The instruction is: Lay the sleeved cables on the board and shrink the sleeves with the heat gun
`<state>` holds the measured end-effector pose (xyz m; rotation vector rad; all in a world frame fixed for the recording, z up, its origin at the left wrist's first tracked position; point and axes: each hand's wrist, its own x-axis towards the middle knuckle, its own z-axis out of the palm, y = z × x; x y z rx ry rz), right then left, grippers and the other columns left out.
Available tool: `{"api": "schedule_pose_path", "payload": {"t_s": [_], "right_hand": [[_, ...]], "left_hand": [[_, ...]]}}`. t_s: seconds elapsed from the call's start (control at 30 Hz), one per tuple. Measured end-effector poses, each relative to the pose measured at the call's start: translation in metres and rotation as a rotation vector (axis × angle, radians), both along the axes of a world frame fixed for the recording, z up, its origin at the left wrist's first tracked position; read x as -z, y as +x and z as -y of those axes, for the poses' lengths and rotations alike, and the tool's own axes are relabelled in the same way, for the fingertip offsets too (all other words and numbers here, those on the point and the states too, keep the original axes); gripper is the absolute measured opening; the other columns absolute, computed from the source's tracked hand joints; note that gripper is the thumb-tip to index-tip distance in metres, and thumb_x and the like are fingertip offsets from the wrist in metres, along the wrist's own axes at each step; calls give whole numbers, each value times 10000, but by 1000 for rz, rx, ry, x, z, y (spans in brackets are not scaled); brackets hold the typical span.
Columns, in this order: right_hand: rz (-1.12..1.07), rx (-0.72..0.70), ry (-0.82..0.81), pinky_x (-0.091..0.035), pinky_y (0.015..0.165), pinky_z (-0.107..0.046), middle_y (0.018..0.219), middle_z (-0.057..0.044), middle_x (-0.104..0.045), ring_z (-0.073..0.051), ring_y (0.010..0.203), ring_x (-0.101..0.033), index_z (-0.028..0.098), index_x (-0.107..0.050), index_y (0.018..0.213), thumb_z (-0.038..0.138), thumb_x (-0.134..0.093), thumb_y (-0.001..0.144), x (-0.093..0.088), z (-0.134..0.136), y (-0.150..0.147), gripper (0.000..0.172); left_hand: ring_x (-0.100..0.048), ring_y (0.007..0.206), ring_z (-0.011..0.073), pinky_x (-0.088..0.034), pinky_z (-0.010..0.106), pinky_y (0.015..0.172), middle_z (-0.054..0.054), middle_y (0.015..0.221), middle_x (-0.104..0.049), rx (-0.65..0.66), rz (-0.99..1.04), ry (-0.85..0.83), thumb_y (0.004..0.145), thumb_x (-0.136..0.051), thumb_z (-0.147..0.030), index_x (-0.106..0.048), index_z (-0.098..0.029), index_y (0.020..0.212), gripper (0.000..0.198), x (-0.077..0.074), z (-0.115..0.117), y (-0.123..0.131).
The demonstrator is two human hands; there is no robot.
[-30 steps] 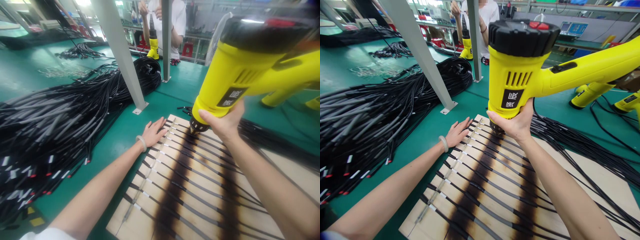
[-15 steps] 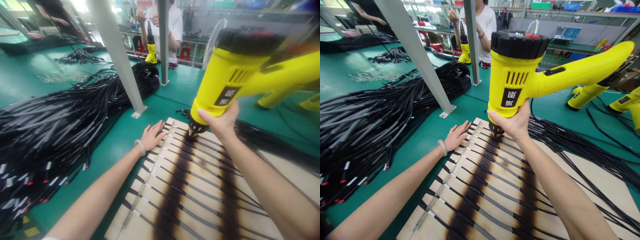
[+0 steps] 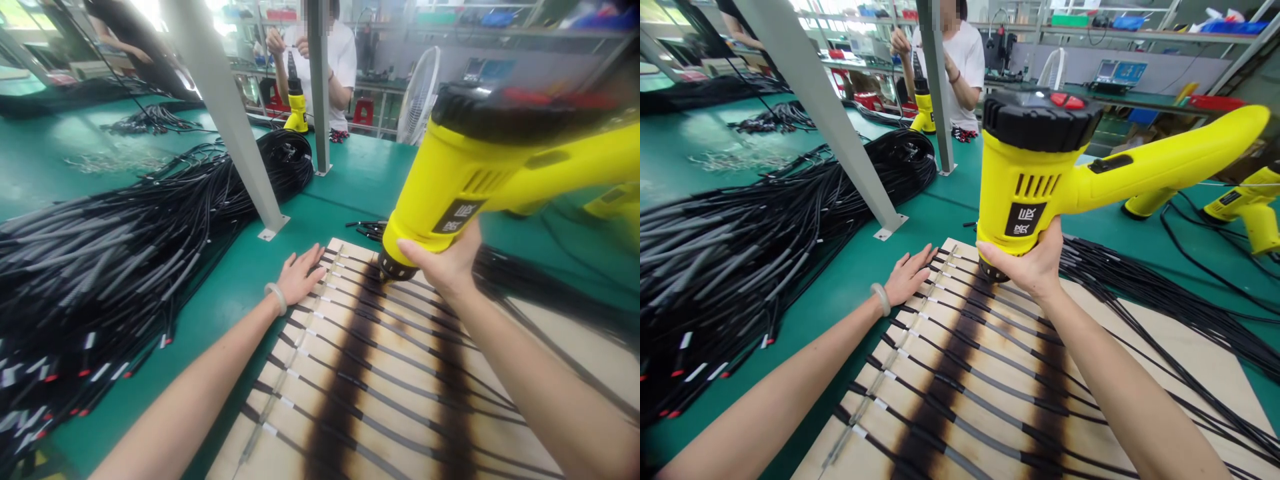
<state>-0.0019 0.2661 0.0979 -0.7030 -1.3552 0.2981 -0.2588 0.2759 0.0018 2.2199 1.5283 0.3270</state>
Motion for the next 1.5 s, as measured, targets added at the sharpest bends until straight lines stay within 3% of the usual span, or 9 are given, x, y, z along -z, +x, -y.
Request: {"api": "schedule_pose_path", "payload": {"t_s": [0.27,0.47,0.57,0.73,0.9,1.03,1.23,1.5], "right_hand": [[-29,13,-17,-562,656,-397,899,-45,-640,-244,765,-636,205,-541,996,302,-852,476,3,-5,3,614],[-51,86,52,-566,649,-463,895,-14,-619,-268,760,-627,260,-521,977,329,-856,450,6,-21,6,628],[-38,52,-9,-559,683,-469,912,-49,-616,-273,771,-624,235,-520,996,348,-850,475,8,-23,6,626],[-17,68,-19,-516,747,-565,959,-35,-606,-296,826,-604,244,-510,1016,347,-847,494,2,-11,3,630],[-28,44,6,-559,655,-489,868,-11,-630,-263,731,-629,253,-544,1002,364,-842,499,-1,12,-1,595],[-44,96,-23,-549,688,-491,896,-32,-637,-278,775,-639,225,-557,983,335,-852,465,-2,22,-3,606],[-56,49,-30,-563,661,-420,856,-44,-648,-255,728,-644,204,-546,937,310,-845,473,-7,32,-6,562],[-41,45,-116,-553,703,-424,890,-53,-648,-263,767,-642,202,-556,901,336,-832,480,0,32,-6,520]], "left_hand": [[-207,1368,183,-77,472,1114,2,1476,-260,-4,-2,-3,887,-177,-513,-96,-241,1434,617,-2,0,0],[-193,1372,179,-68,461,1119,8,1479,-250,-5,-5,-8,887,-180,-504,-106,-248,1434,609,-4,1,0],[-199,1371,178,-74,462,1119,10,1479,-248,0,-8,-8,885,-178,-510,-122,-247,1432,609,-6,2,0],[-199,1371,180,-68,468,1118,10,1481,-246,-9,-3,-12,882,-175,-509,-132,-239,1430,612,-6,2,1],[-199,1371,183,-62,481,1117,17,1472,-269,5,28,-15,882,-188,-512,-74,-222,1437,636,-3,0,0],[-197,1372,189,-50,483,1121,46,1472,-268,-9,75,-23,873,-208,-526,-80,-194,1437,667,-4,1,-1],[-145,1384,217,24,475,1122,113,1494,-169,5,227,-69,845,-231,-599,-88,-140,1437,762,-6,19,-14],[-200,1372,212,22,477,1124,106,1479,-231,32,215,-74,857,-186,-563,-133,-131,1428,718,-2,32,-13]]}}
